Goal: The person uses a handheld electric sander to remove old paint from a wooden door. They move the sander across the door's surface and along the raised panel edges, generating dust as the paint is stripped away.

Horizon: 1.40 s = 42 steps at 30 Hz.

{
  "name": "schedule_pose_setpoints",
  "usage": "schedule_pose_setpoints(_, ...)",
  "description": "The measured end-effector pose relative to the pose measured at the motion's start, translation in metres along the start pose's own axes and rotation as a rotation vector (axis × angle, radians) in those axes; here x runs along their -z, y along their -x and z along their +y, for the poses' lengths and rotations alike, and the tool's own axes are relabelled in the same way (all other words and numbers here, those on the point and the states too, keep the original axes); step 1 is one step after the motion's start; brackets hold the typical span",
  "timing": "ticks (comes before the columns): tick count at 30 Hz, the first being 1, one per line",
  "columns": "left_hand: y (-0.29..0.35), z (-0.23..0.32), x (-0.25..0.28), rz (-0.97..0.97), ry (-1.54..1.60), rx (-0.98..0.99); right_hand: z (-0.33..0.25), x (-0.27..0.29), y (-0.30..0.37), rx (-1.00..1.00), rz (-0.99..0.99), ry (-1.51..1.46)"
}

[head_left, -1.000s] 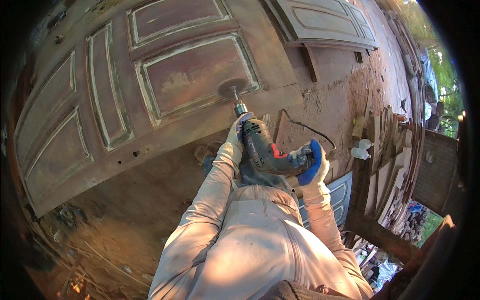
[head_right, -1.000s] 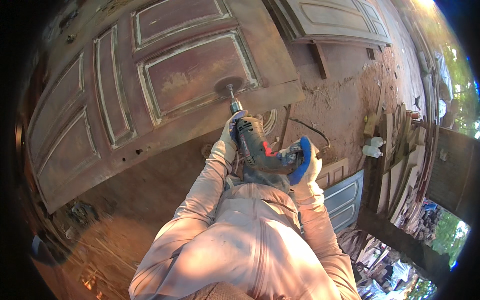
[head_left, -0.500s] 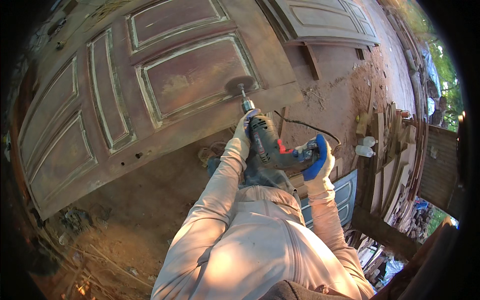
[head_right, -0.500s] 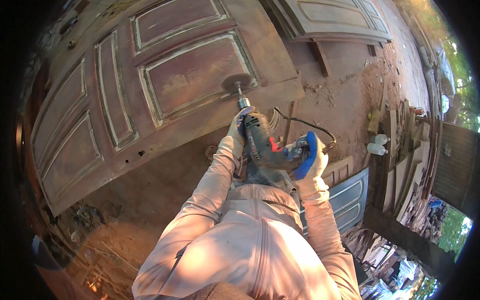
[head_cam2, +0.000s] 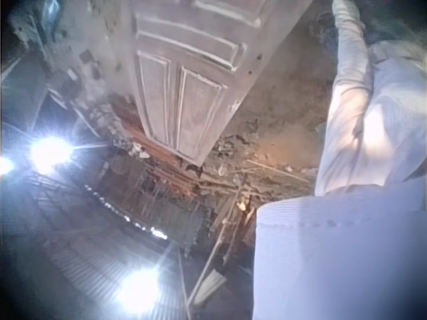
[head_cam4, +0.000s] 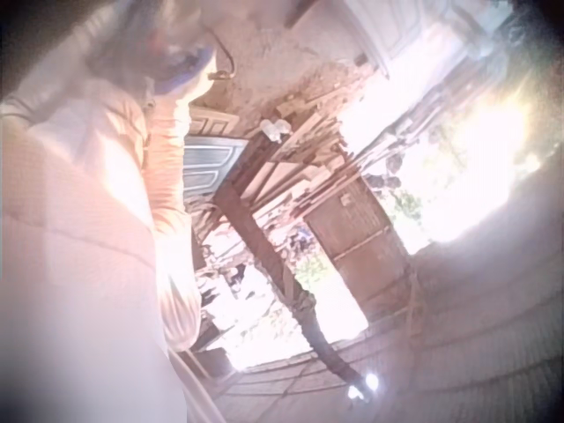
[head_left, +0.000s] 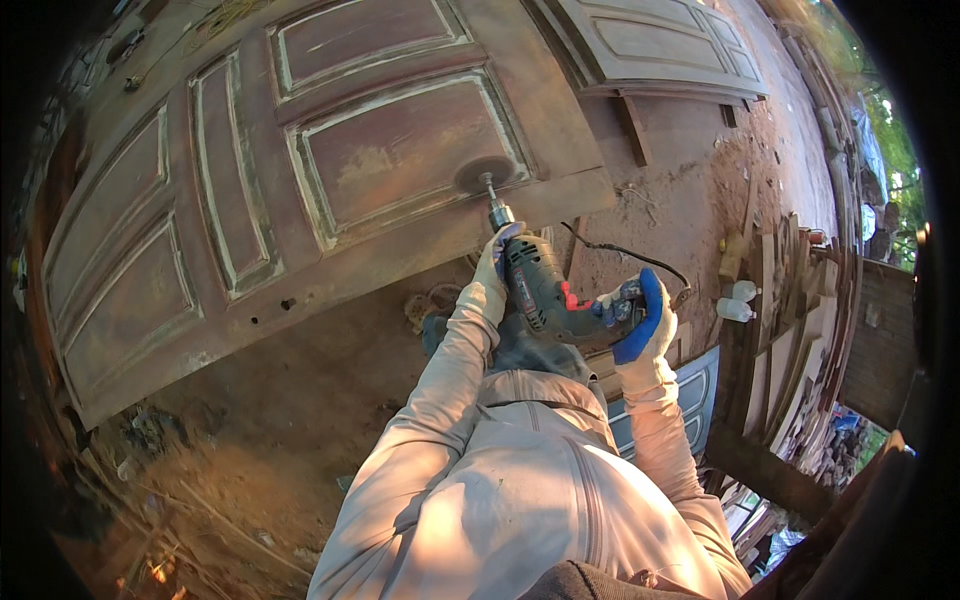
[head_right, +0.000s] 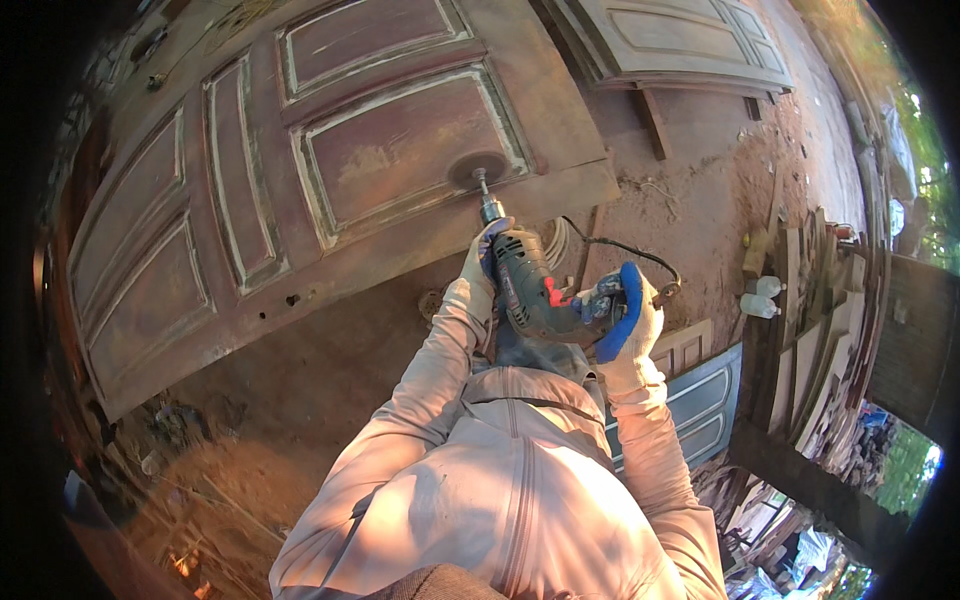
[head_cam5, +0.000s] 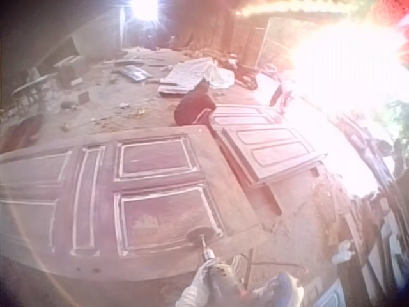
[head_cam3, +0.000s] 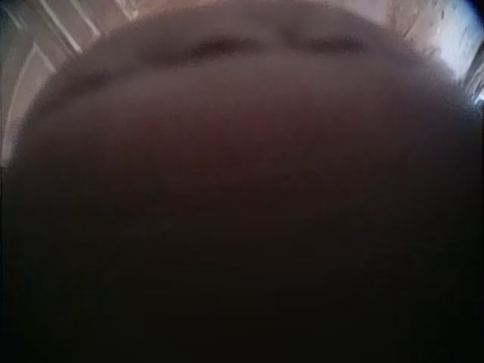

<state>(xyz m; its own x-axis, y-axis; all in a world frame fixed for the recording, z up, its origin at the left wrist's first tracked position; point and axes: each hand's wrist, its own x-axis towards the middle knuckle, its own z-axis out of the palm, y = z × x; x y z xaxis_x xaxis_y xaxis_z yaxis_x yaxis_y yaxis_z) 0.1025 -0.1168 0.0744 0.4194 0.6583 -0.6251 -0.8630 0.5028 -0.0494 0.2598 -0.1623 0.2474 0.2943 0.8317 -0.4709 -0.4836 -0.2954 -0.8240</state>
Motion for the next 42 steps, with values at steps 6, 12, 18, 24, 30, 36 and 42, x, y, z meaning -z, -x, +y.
schedule_pose_setpoints(6,0.005,0.01,0.021,-0.039,0.019,-0.029,0.013,-0.003,0.001,-0.038,-0.012,0.101)
schedule_pose_setpoints(12,-0.001,-0.001,0.008,-0.034,0.032,-0.022,0.0,0.002,-0.003,-0.064,-0.019,0.071)
schedule_pose_setpoints(18,0.023,0.012,0.012,-0.005,-0.006,-0.065,0.012,-0.003,-0.003,-0.099,-0.021,0.096)
schedule_pose_setpoints(24,0.006,0.002,0.02,0.036,0.011,-0.105,0.001,-0.003,-0.003,-0.12,-0.084,0.034)
schedule_pose_setpoints(30,0.036,0.031,0.058,0.143,0.008,-0.297,0.029,-0.009,-0.001,-0.166,-0.159,0.13)
schedule_pose_setpoints(36,0.002,0.003,0.022,0.064,0.043,-0.117,-0.001,0.009,-0.03,-0.206,0.109,0.041)
schedule_pose_setpoints(42,-0.063,-0.035,-0.024,-0.041,0.068,0.04,-0.053,0.031,-0.05,-0.125,-0.092,-0.041)
